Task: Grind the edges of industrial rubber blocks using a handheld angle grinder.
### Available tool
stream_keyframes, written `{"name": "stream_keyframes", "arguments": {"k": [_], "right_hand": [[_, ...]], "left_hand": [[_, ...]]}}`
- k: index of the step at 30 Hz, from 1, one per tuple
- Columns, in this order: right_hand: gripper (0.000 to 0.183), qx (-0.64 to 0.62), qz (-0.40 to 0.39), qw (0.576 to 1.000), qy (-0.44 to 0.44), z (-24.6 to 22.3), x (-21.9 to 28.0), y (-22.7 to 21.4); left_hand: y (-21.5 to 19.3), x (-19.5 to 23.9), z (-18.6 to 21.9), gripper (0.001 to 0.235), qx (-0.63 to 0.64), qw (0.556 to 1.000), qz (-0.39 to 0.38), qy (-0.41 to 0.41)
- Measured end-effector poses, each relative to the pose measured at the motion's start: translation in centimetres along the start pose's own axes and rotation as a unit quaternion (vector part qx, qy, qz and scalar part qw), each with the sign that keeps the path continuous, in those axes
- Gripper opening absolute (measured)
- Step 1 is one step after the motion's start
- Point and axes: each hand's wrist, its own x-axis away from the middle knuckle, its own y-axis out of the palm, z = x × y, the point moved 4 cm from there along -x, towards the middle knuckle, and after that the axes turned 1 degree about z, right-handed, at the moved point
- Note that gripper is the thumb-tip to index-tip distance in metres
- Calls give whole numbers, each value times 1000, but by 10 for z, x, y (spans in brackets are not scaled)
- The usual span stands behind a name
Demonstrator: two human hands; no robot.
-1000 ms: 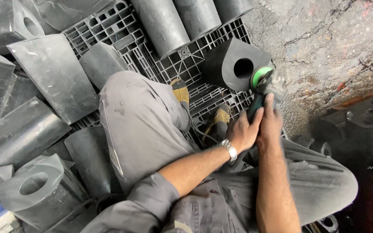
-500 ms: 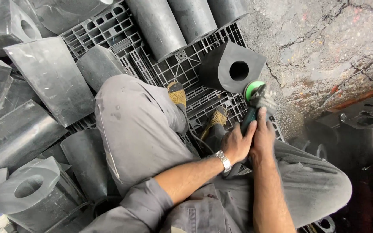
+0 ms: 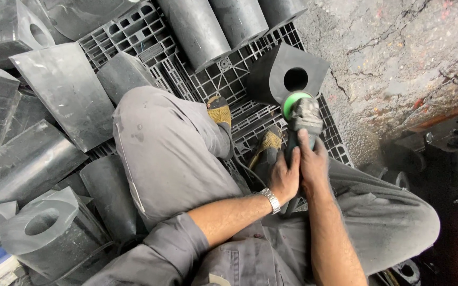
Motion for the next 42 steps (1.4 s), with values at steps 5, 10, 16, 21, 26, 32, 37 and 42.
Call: {"name": "stream_keyframes", "arguments": {"k": [5,10,16,21,26,32,37,42], "right_hand": [[72,106,-18,991,-79,-2,1,2],[71,-8,1,999,-38,11,-10,-16],[74,82,-61,988,-114,-9,-13,11],[75,132,-55,987,-71,-16,-5,5],[77,93,-25,994,-53,-4,-11,-9],[78,107,-61,990,-62,-35,-12,24],[79,158,-20,987,-22,-16,-11,0],[79,154,-28,986,-62,-18,-15,6]], "left_hand": [[-13,10,17,81,32,999,42,-9],[6,8,16,78,12,998,-32,-57],[-10,4,18,79,50,996,68,21],[-8,9,25,80,54,996,64,-40],[7,7,16,83,74,997,19,-27],[-19,-4,45,86,59,996,45,-55],[-3,4,26,87,68,996,41,-41],[-10,2,33,87,77,997,26,-2]]}}
